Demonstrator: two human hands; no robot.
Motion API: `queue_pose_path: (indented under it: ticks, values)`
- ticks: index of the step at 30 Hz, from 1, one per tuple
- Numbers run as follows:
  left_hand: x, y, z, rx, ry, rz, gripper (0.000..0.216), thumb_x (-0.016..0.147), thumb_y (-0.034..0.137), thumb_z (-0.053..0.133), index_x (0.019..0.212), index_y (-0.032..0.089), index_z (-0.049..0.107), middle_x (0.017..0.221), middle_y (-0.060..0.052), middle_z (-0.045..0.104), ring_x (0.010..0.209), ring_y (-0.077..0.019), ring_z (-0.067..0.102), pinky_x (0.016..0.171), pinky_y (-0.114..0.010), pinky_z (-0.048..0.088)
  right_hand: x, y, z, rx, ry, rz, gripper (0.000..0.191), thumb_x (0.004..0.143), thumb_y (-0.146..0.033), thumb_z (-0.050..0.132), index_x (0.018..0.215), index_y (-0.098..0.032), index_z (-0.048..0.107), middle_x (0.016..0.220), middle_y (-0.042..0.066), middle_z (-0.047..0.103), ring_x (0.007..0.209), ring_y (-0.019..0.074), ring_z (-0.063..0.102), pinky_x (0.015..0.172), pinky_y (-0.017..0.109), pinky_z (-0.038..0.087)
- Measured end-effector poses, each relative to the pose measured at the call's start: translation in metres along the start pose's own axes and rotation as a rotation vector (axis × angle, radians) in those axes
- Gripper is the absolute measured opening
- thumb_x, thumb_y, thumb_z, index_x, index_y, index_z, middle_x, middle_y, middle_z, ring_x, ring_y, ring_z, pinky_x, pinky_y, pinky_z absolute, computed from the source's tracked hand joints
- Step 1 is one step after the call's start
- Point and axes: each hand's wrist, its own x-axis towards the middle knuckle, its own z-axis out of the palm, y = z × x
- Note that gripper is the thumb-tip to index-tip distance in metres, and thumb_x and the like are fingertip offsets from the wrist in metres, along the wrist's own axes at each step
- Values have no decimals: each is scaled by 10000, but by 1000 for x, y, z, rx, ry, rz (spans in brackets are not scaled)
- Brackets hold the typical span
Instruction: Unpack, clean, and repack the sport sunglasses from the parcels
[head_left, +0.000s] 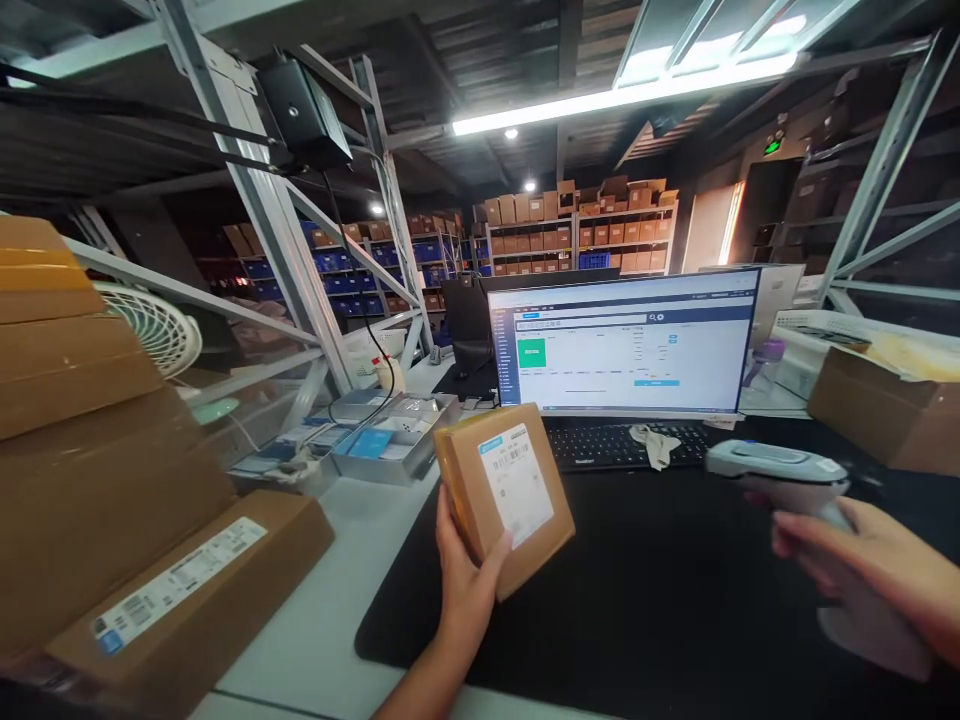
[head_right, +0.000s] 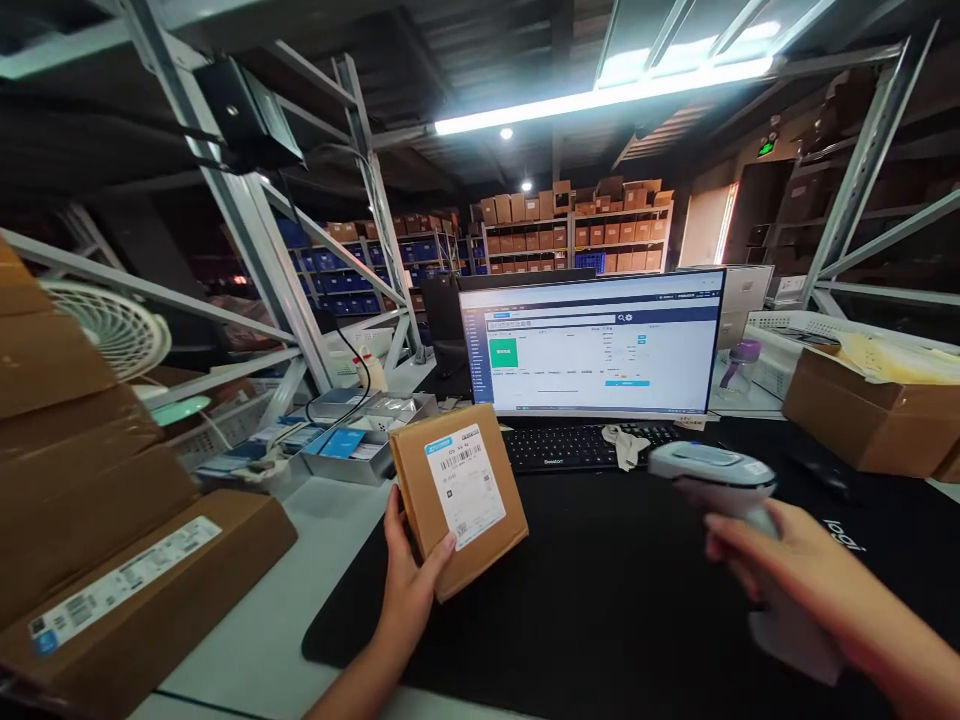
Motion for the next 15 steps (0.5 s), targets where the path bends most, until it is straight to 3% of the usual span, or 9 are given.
queue_pose_path:
  ticks: [3, 8, 12, 15]
  values:
    - [-3, 0, 1, 29, -27, 39, 1023, 809, 465, 722, 1593, 255, 99, 1605, -144, 281, 1479, -354, 306, 1182, -503, 339, -16, -36, 37, 77, -201, -45, 359, 704, -543, 666, 830, -207, 643, 627, 47, 644, 513, 177, 556, 487, 310, 461]
    - [-9, -2, 2, 93, -60, 92, 1051, 802, 473, 735, 1592, 268, 73, 1619, -149, 232, 1497, -359, 252, 1209, -541, 268, -34, -79, 84, 124, -459, -156, 198, 776, -377, 616, 817, -185, 591, 627, -18, 591, 480, 115, 517, 452, 240, 395]
    - [-9, -3, 2, 99, -69, 97, 1064, 784, 467, 747, 1591, 253, 88, 1612, -157, 240, 1489, -364, 266, 1217, -552, 243, -34, -79, 93, 174, -504, -207, 142, 824, -311, 576, 763, -185, 548, 619, -43, 553, 474, 85, 498, 444, 207, 371]
    - [-7, -2, 2, 68, -68, 65, 1066, 770, 457, 753, 1591, 245, 107, 1614, -151, 248, 1490, -369, 267, 1219, -548, 241, -32, -63, 85, 192, -433, -179, 169, 847, -330, 572, 770, -182, 543, 610, -42, 554, 472, 84, 504, 447, 205, 384]
